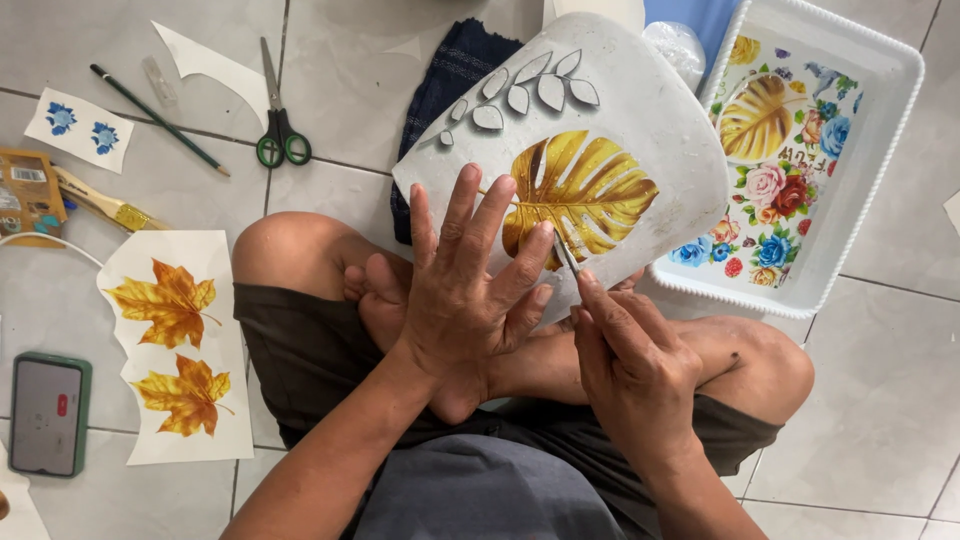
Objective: The person sits on the floor and uses a craft knife to carve a monstera leaf design into a white cylindrical object. They carefully trace the leaf's veins and edges, occasionally rotating the object to access different angles.
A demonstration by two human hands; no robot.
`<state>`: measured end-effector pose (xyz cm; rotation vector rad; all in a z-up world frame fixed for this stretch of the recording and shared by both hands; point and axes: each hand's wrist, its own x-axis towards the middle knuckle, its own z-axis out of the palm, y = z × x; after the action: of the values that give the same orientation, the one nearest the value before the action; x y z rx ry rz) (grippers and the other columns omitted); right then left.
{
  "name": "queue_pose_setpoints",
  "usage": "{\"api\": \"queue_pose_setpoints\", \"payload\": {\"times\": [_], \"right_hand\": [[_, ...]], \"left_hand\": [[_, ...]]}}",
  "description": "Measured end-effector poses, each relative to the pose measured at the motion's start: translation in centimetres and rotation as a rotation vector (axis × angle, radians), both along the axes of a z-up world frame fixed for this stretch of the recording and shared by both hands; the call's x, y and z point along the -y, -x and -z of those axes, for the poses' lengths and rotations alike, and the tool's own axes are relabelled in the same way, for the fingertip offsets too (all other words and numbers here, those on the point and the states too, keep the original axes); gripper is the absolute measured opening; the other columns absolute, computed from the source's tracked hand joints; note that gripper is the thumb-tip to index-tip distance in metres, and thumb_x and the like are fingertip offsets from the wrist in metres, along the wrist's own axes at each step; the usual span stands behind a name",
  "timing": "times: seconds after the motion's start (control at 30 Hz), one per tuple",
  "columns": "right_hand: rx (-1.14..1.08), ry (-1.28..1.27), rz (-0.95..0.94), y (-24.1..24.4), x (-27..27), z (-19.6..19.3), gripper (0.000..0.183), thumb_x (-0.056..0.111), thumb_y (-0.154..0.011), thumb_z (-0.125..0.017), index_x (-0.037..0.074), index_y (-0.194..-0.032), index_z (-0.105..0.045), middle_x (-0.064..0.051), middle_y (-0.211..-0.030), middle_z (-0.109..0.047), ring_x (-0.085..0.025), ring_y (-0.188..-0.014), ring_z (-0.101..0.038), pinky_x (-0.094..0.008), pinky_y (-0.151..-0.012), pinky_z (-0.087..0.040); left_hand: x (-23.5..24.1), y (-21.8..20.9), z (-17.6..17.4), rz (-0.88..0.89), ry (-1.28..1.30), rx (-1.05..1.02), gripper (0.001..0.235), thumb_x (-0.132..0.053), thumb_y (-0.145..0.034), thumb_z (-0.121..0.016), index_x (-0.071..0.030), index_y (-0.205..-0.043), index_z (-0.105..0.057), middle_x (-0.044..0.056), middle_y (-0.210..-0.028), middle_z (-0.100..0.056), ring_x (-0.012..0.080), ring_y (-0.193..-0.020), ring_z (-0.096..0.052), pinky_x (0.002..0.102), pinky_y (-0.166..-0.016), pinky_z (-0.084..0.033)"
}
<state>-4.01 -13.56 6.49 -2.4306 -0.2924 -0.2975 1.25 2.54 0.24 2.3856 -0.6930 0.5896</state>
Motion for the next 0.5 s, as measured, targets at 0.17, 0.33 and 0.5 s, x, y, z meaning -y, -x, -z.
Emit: {"api": "queue_pose_setpoints", "payload": {"times": [0.17, 0.33, 0.5], "right_hand": [[-0.012, -0.028, -0.007, -0.02, 0.05, -0.01, 0.026, -0.007, -0.095, -0.061, -0.005, -0.121, -0.061, -0.018, -0.092, -0.066, -0.023, -0.077, -0.063, -0.032, -0.077, -0.056], [-0.003, -0.009, -0.011, 0.13, 0.23, 0.17, 0.027, -0.006, -0.095, -0.061, -0.004, -0.122, -0.06, -0.018, -0.094, -0.066, -0.024, -0.078, -0.063, -0.032, -0.078, -0.056], [0.005, -0.009, -0.011, 0.28, 0.38, 0.31, 0.029, -0.008, -0.094, -0.063, -0.004, -0.123, -0.06, -0.018, -0.092, -0.065, -0.023, -0.079, -0.063, -0.032, -0.079, -0.056]], "left_hand": [[0.03, 0.06, 0.07, -0.002, -0.005, -0.008, 0.045, -0.042, -0.103, -0.034, -0.014, -0.128, -0.058, 0.026, -0.142, -0.042, 0.0491, -0.136, -0.038, 0.073, -0.111, -0.021], [0.07, 0.06, 0.12, -0.002, 0.005, -0.01, 0.045, -0.042, -0.103, -0.034, -0.014, -0.127, -0.059, 0.026, -0.141, -0.043, 0.049, -0.136, -0.038, 0.072, -0.112, -0.02], [0.11, 0.07, 0.33, -0.003, -0.001, -0.005, 0.046, -0.043, -0.103, -0.033, -0.014, -0.128, -0.059, 0.027, -0.141, -0.042, 0.0492, -0.136, -0.038, 0.073, -0.112, -0.02]]}}
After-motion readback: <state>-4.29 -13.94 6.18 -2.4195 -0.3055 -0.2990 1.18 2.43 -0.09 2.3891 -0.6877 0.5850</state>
